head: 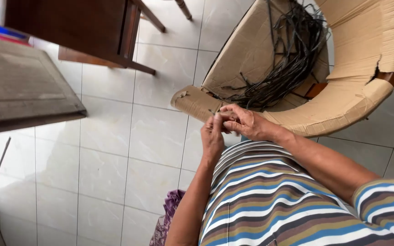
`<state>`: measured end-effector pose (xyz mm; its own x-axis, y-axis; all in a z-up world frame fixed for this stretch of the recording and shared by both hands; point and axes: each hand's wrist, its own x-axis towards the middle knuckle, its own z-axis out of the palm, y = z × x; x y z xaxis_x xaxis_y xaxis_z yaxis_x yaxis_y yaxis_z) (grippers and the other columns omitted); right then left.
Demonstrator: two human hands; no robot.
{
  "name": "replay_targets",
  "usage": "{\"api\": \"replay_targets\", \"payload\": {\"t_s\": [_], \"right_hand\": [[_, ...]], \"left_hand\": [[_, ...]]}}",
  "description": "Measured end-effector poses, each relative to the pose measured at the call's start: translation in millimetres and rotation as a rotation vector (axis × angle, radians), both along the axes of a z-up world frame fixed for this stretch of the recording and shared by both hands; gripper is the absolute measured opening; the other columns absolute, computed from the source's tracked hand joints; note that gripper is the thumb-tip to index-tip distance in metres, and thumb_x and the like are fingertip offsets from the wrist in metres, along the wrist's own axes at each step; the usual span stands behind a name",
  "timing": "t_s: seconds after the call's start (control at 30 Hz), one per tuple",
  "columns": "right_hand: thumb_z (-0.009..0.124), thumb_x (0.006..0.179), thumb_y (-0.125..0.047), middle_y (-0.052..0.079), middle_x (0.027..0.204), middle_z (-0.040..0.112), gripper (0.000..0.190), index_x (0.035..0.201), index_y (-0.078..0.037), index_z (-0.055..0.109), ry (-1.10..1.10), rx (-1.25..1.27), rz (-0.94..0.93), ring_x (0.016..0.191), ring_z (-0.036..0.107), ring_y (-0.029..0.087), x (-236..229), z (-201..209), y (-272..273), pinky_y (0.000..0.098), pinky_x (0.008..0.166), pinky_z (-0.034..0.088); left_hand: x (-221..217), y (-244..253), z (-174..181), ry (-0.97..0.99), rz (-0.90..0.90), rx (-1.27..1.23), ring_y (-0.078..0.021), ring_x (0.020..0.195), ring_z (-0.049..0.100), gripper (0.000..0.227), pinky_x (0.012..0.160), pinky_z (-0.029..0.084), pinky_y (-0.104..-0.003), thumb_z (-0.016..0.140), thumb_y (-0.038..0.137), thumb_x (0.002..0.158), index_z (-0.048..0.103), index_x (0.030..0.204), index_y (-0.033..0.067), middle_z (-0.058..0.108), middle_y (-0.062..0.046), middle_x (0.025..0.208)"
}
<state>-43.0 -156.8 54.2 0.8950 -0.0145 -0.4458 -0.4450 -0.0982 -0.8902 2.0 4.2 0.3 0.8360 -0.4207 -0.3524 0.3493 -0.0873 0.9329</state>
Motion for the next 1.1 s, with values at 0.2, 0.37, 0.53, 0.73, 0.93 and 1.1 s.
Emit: {"api": "replay_targets", "payload": {"t_s": [0.2,0.37,0.53,0.73,0.93,1.1], "right_hand": [[0.057,0.103,-0.016,0.01,0.074,0.075,0.024,0.114,-0.01,0.077,0.043,0.079,0.185,0.075,0.062,0.015,-8.6,-19.2,-43.0,0.0355,0.074,0.053],[0.058,0.103,-0.016,0.014,0.094,0.079,0.025,0.112,-0.005,0.078,0.125,0.038,0.203,0.089,0.065,0.02,-2.7,-26.9,-91.8,0.0438,0.091,0.05],[0.059,0.106,-0.022,0.015,0.097,0.075,0.025,0.117,-0.009,0.077,0.214,-0.213,0.065,0.097,0.066,0.026,3.3,-83.9,-138.4,0.043,0.09,0.048],[0.057,0.107,-0.033,0.014,0.114,0.075,0.032,0.127,-0.017,0.074,0.278,-0.456,0.193,0.115,0.067,0.039,23.4,-196.0,-127.4,0.05,0.098,0.051],[0.047,0.111,-0.023,0.027,0.125,0.068,0.037,0.135,-0.003,0.067,0.315,-0.36,0.354,0.121,0.06,0.052,44.4,-267.5,-78.1,0.0647,0.101,0.049],[0.051,0.108,-0.024,0.028,0.129,0.067,0.036,0.133,-0.004,0.069,0.42,-0.314,0.475,0.123,0.058,0.055,28.0,-330.9,-47.4,0.0678,0.103,0.047]], "left_hand": [[3.2,31.2,-27.7,0.31,0.451,-0.085,-0.0123,0.055,0.067,0.032,0.049,0.051,-0.018,0.055,0.029,0.108,0.071,0.096,0.0054,0.078,-0.014,0.084],[-32.9,48.7,-54.0,0.521,0.376,0.051,-0.012,0.071,0.072,0.023,0.06,0.055,-0.018,0.059,0.024,0.105,0.072,0.107,0.0056,0.079,-0.012,0.094],[-67.6,77.8,-111.2,0.661,0.574,0.187,-0.0137,0.067,0.073,0.023,0.059,0.057,-0.02,0.062,0.027,0.102,0.073,0.107,0.0079,0.079,-0.009,0.092],[-92.2,88.3,-161.5,0.83,0.661,0.25,-0.0167,0.069,0.074,0.021,0.062,0.06,-0.023,0.063,0.029,0.1,0.073,0.106,0.0115,0.079,-0.009,0.09],[-72.2,63.1,-180.7,0.865,0.655,0.22,-0.0166,0.071,0.066,0.017,0.06,0.05,-0.021,0.063,0.021,0.099,0.068,0.094,0.0053,0.067,-0.008,0.083],[-70.8,70.5,-218.4,0.886,0.69,0.234,-0.0162,0.073,0.067,0.018,0.062,0.051,-0.021,0.063,0.023,0.1,0.068,0.095,0.0064,0.069,-0.008,0.086]]}}
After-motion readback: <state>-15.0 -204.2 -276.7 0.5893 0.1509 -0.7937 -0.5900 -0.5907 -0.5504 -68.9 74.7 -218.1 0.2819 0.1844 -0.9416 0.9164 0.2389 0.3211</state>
